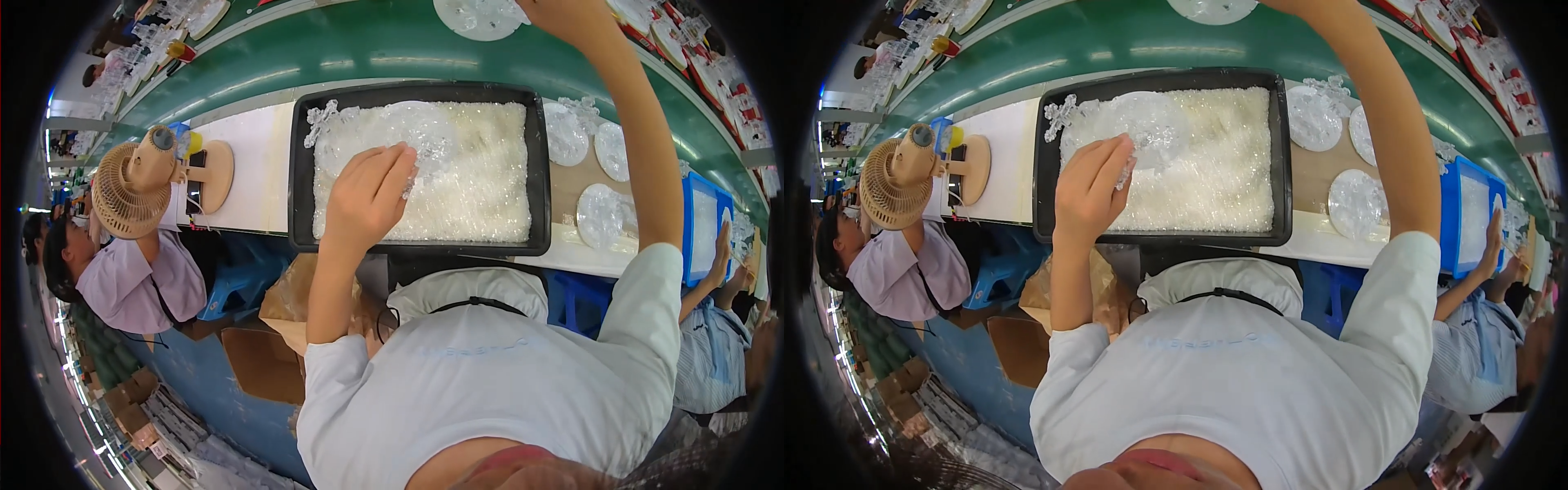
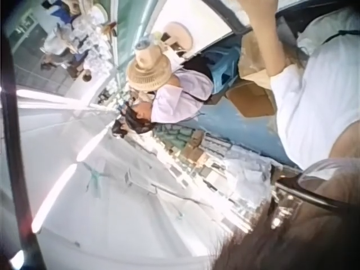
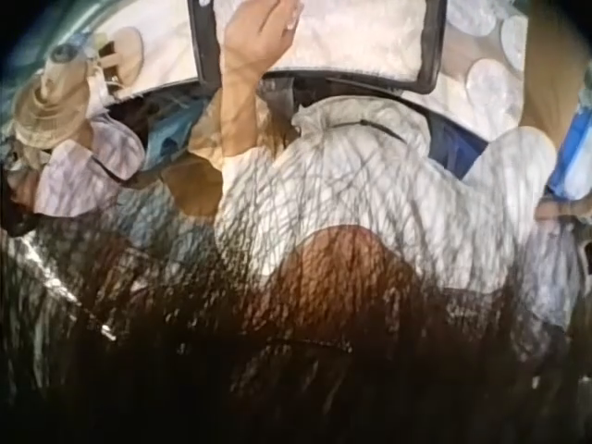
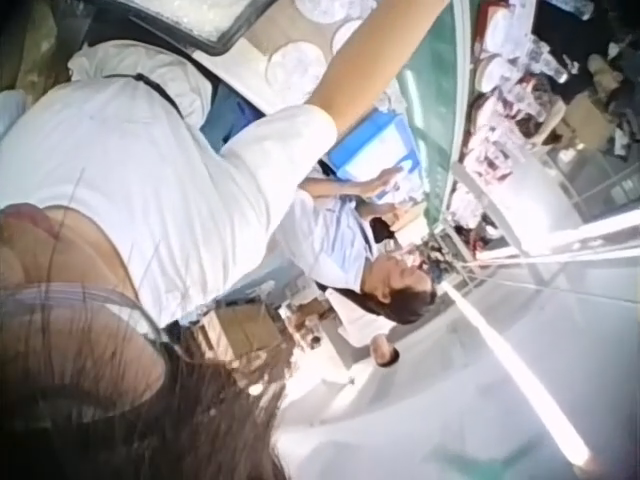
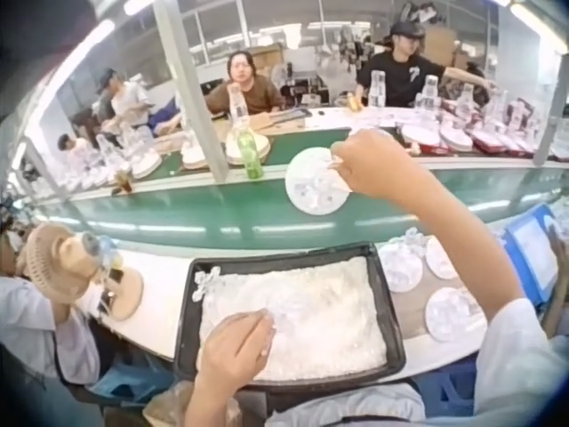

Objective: Applying adhesive to decorative light fixture parts and dipping them into a tray of small white decorative crystals.

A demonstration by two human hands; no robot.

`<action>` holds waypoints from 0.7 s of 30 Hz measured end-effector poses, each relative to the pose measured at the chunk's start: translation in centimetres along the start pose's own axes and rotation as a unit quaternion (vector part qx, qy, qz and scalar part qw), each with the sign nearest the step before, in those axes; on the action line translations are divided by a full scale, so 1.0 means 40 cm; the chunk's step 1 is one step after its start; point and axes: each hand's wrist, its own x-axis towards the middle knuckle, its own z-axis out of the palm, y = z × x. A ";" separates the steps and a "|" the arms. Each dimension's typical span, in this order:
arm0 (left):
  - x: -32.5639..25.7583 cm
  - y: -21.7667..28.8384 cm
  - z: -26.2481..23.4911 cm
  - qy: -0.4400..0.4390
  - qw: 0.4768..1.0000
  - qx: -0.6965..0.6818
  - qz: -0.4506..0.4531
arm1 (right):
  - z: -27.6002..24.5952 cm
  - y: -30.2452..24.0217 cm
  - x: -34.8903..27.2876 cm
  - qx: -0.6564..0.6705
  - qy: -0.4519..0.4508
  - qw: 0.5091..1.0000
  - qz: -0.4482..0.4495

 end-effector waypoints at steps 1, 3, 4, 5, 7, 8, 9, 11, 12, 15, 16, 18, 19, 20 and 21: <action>-0.004 0.004 -0.005 0.013 1.000 -0.001 -0.001 | -0.019 -0.005 -0.027 0.040 0.032 0.999 -0.013; -0.016 -0.001 -0.007 0.028 1.000 -0.010 0.001 | -0.058 -0.031 -0.089 0.074 0.061 0.995 -0.022; -0.028 -0.009 -0.011 0.053 0.998 -0.013 -0.017 | -0.073 -0.057 -0.121 0.091 0.064 0.994 0.003; -0.037 -0.014 -0.019 0.080 0.996 -0.015 -0.034 | -0.080 -0.076 -0.145 0.108 0.069 0.991 0.027; -0.029 -0.016 -0.025 0.101 0.994 -0.026 -0.043 | -0.038 -0.098 -0.208 0.120 0.142 0.982 0.030; -0.025 -0.021 -0.024 0.114 0.993 -0.030 -0.020 | -0.018 -0.111 -0.236 0.136 0.216 0.966 0.028; -0.023 -0.029 -0.023 0.126 0.991 -0.035 0.003 | -0.011 -0.128 -0.254 0.136 0.214 0.967 0.029; -0.026 -0.046 -0.014 0.124 0.990 -0.043 0.044 | -0.002 -0.162 -0.277 0.242 0.232 0.942 -0.027; -0.022 -0.045 -0.018 0.104 0.991 -0.046 0.069 | 0.004 -0.167 -0.290 0.259 0.210 0.943 -0.009; -0.007 -0.039 -0.025 0.068 0.990 -0.043 0.116 | 0.018 -0.155 -0.307 0.188 0.229 0.955 0.033; -0.006 -0.035 -0.025 0.054 0.989 -0.035 0.137 | 0.018 -0.163 -0.314 0.188 0.228 0.955 0.035; -0.004 -0.036 -0.026 0.046 0.988 -0.038 0.144 | 0.016 -0.182 -0.316 0.271 0.207 0.940 0.019; -0.004 -0.036 -0.026 0.037 0.987 -0.040 0.150 | 0.019 -0.177 -0.317 0.270 0.207 0.940 0.020; -0.003 -0.032 -0.029 0.037 0.987 -0.042 0.150 | 0.024 -0.171 -0.317 0.250 0.217 0.943 0.036; 0.001 -0.026 -0.034 0.036 0.986 -0.031 0.159 | 0.027 -0.168 -0.319 0.229 0.226 0.945 0.052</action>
